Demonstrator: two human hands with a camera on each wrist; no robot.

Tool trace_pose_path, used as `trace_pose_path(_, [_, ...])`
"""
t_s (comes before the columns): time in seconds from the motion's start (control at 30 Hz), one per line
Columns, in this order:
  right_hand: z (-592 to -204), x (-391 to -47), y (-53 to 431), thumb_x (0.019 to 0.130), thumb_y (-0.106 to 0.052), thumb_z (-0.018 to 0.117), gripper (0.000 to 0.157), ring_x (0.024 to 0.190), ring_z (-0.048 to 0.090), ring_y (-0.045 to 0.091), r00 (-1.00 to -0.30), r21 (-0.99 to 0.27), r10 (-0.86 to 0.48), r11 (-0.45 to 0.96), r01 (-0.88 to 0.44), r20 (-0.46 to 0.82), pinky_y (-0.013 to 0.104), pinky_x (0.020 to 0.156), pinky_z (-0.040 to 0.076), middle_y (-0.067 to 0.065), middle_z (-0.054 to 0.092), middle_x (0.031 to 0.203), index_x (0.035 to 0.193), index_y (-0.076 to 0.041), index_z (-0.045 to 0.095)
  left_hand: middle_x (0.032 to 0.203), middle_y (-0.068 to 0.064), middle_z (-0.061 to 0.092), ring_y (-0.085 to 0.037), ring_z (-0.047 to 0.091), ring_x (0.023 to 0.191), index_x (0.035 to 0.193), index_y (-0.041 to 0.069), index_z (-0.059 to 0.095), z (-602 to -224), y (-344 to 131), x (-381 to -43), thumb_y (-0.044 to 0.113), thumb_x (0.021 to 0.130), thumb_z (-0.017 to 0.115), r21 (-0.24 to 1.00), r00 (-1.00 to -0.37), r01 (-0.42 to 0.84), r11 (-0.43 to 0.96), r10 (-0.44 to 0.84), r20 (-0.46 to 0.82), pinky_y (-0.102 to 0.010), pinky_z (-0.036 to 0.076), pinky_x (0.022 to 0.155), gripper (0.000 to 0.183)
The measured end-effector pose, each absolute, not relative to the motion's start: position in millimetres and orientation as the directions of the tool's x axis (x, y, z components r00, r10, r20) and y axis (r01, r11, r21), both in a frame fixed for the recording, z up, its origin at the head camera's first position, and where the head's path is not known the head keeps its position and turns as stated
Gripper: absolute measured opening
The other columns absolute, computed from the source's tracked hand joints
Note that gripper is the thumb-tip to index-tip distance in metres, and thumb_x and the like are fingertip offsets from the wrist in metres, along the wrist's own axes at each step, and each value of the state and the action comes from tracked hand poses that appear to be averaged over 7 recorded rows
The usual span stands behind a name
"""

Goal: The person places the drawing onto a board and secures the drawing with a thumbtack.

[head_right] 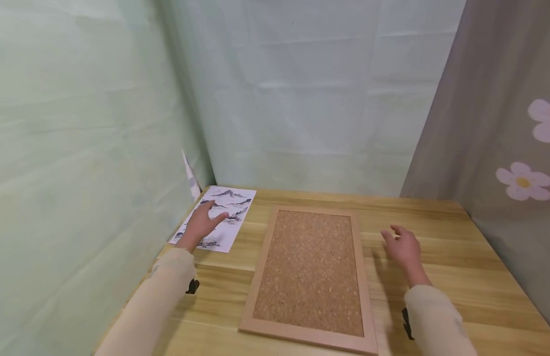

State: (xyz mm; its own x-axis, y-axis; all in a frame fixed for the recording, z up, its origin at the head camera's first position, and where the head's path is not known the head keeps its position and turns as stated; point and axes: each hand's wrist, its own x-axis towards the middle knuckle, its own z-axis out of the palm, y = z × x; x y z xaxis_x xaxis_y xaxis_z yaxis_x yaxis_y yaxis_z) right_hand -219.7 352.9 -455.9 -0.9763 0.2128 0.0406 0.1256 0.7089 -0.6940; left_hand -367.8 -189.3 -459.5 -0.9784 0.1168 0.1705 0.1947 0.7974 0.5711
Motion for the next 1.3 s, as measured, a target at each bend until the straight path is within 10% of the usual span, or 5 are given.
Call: trace_pose_path(1.3, [-466,-196,389,0.103,-0.049,0.039,0.073,0.129,0.037,0.054,-0.925,-0.791,0.353,0.523,0.318,-0.138,0.061,0.1,0.038,0.036,0.035,0.146,0.145,0.011,0.036,0.137,-0.035,0.044,-0.046,0.043,0.126,0.146,-0.012,0.034,-484,-264,-342,0.032,0.097,0.063,0.768,-0.974,-0.078,0.636,-0.212,0.077,-0.055,0.034,0.107,0.072])
